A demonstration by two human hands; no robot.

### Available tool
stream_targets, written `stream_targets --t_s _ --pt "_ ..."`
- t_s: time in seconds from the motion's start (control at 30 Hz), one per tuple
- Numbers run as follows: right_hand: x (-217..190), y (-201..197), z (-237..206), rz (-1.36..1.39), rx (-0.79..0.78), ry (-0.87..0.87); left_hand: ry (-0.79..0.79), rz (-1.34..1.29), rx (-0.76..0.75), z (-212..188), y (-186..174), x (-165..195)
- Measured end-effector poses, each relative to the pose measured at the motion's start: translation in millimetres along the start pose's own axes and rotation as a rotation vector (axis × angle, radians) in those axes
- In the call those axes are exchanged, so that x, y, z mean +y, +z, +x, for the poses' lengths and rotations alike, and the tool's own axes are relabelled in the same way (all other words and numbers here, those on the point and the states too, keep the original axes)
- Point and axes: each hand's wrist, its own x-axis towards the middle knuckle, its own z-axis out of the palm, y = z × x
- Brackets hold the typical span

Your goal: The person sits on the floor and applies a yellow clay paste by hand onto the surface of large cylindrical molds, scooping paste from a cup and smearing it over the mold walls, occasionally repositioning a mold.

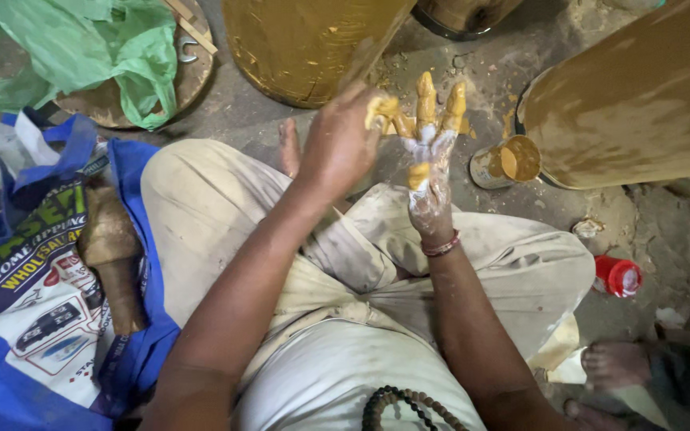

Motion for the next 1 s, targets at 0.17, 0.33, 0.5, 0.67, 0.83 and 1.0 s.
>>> stream_targets --t_s 0.17,0.33,0.5,0.67,0.83,1.0 --pt "-40 17 27 0.186 0.016 0.007 0.2 0.028 -0.095 -4 -2 16" --pt "-43 10 31 0.266 0.051 0.01 -0.125 -0.313 -0.209 2 -16 11" --pt "-24 -5 22 -0.148 -0.006 0.087 -0.284 -0.167 -0.158 3 -15 2" --pt "-18 -7 17 -0.966 -0.197 -0.025 -0.344 -0.855 -0.162 -2 10 -3" --pt "-24 1 14 -1.303 -0.258 -0.052 -0.466 -1.012 -0.121 -5 14 -15" --pt "-36 3 9 -1.371 -0.22 -0.146 -0.45 -1.11 -0.075 -7 18 -20"
